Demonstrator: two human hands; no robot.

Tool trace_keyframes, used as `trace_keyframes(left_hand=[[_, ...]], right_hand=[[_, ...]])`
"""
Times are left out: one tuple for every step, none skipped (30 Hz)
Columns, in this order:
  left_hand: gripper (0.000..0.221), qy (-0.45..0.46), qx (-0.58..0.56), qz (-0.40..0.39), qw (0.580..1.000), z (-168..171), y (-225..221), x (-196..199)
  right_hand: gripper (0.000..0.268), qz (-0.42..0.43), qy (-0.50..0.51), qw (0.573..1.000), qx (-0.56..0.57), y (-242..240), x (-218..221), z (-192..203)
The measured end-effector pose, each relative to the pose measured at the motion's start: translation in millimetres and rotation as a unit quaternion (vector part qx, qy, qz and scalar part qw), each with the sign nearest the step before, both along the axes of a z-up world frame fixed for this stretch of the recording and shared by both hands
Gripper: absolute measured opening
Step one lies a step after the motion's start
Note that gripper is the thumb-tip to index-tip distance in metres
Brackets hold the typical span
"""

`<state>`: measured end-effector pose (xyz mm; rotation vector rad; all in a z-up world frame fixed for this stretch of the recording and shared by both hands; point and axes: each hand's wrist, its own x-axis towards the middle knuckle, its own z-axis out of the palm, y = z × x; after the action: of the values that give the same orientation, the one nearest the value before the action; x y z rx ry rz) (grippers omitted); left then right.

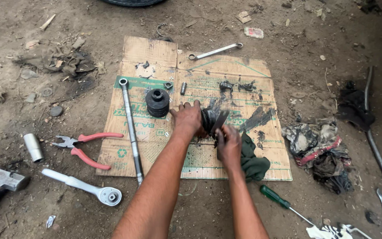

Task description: The person applies a white substance to a small pin and inserts it into a black rubber mechanical boot, then uses a thin metal strip to scrape grease off the component and a cloth to wipe it.

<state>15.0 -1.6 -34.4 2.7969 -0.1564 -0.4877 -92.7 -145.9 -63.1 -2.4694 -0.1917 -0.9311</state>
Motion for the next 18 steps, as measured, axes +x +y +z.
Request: trace_keyframes(left_hand=[[0.083, 0.008, -0.009, 0.003, 1.0, 3, 0, -1], [0.085, 0.004, -0.012, 0.005, 1.0, 8, 0, -1], [0.087, 0.001, -0.014, 0.007, 1.0, 13, 0, -3], [0.089, 0.002, -0.015, 0.013, 1.0, 16, 2, -9], [0.095, 0.011, -0.018, 0.016, 1.0, 21, 2, -10], [0.102, 0.019, -0.02, 0.019, 0.999, 28, 1, -9], [0.108, 0.028, -0.022, 0.021, 0.999, 32, 2, -11], [0.109, 0.031, -0.024, 0.022, 0.999, 36, 3, -12], [0.11, 0.034, -0.025, 0.023, 0.999, 37, 5, -16], [0.11, 0.037, -0.029, 0.022, 0.999, 34, 3, -18], [0.108, 0.031, -0.034, 0.024, 0.999, 28, 1, -18], [0.105, 0.025, -0.038, 0.027, 0.999, 18, 1, -14], [0.103, 0.018, -0.042, 0.029, 0.999, 5, -1, -9], [0.093, -0.018, -0.042, 0.035, 0.998, -11, -2, -6], [0.083, -0.055, -0.043, 0.041, 0.997, -26, -3, -4], [0.074, -0.092, -0.045, 0.048, 0.994, -37, -7, 0], [0.072, -0.091, -0.041, 0.048, 0.994, -44, -10, 1], [0.07, -0.09, -0.037, 0.049, 0.994, -45, -11, 0]], right_hand=[[0.014, 0.007, 0.021, 0.999, 0.032, 0, -5, -1], [0.013, 0.016, 0.04, 0.997, 0.065, 2, -7, 0], [0.014, 0.025, 0.058, 0.993, 0.098, 4, -8, 5], [0.012, 0.016, 0.07, 0.99, 0.121, 6, -6, 12], [0.01, 0.006, 0.082, 0.986, 0.145, 7, 2, 21], [0.009, -0.005, 0.094, 0.981, 0.168, 9, 8, 28], [0.009, -0.001, 0.088, 0.982, 0.164, 11, 10, 33], [0.01, 0.0, 0.076, 0.984, 0.16, 9, 14, 38], [0.012, 0.0, 0.065, 0.986, 0.156, 7, 16, 41], [0.01, 0.0, 0.056, 0.987, 0.15, 5, 15, 41], [0.009, -0.001, 0.047, 0.988, 0.144, 5, 11, 39], [0.01, -0.002, 0.037, 0.99, 0.139, 3, 7, 36], [0.009, -0.014, 0.066, 0.987, 0.148, -1, 4, 34], [0.011, -0.027, 0.099, 0.982, 0.159, -3, -3, 31], [0.013, -0.039, 0.131, 0.976, 0.17, -4, -9, 29], [0.012, -0.037, 0.144, 0.966, 0.211, -4, -12, 28], [0.013, -0.035, 0.157, 0.954, 0.251, -3, -14, 27], [0.014, -0.031, 0.17, 0.941, 0.292, 0, -14, 28]])
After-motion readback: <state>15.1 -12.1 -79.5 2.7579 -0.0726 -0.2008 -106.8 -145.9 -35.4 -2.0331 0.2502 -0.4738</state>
